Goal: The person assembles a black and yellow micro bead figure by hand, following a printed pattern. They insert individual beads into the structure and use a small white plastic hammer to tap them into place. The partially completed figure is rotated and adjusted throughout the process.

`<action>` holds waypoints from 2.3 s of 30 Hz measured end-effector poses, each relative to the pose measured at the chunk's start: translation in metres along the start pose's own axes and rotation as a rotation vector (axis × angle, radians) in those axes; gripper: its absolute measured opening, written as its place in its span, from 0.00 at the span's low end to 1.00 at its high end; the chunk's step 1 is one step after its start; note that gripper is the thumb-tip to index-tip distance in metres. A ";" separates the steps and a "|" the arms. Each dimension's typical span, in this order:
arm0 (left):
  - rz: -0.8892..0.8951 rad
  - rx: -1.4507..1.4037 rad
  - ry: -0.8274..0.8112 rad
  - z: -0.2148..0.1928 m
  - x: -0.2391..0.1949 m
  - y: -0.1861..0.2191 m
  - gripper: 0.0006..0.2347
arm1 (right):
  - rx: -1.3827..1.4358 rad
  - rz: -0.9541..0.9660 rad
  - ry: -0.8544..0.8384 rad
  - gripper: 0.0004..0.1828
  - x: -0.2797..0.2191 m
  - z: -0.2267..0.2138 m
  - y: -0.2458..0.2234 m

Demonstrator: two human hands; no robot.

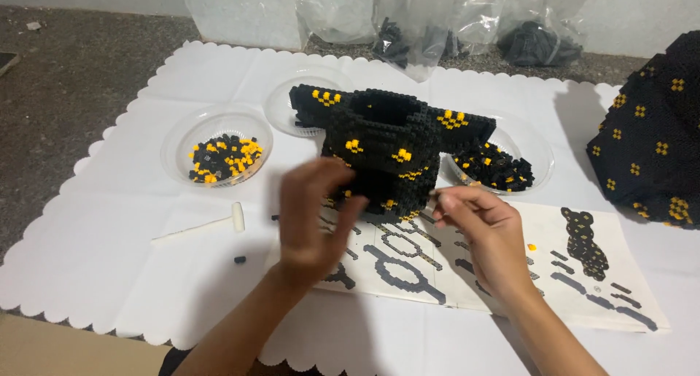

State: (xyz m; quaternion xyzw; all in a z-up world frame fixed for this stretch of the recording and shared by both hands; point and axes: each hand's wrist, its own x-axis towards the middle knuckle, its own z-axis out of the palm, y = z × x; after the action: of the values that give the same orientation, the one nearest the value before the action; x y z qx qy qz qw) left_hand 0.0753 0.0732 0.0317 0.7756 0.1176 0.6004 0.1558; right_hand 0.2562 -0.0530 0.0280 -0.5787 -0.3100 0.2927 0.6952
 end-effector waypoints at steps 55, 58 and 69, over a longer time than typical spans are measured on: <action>-0.095 -0.089 -0.754 -0.022 0.099 0.027 0.05 | -0.852 -0.317 -0.760 0.16 0.055 0.026 -0.127; -0.011 -0.137 -0.567 -0.019 0.080 0.031 0.03 | -0.878 -0.363 -0.833 0.31 0.053 0.029 -0.130; -0.028 -0.171 -0.292 -0.033 0.063 0.054 0.03 | -0.967 -0.448 -0.969 0.26 0.047 0.028 -0.128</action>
State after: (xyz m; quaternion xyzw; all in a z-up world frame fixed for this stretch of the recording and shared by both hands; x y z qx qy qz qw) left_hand 0.0587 0.0499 0.1165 0.8367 0.0530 0.4870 0.2447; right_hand 0.2708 -0.0195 0.1621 -0.5493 -0.7898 0.1970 0.1887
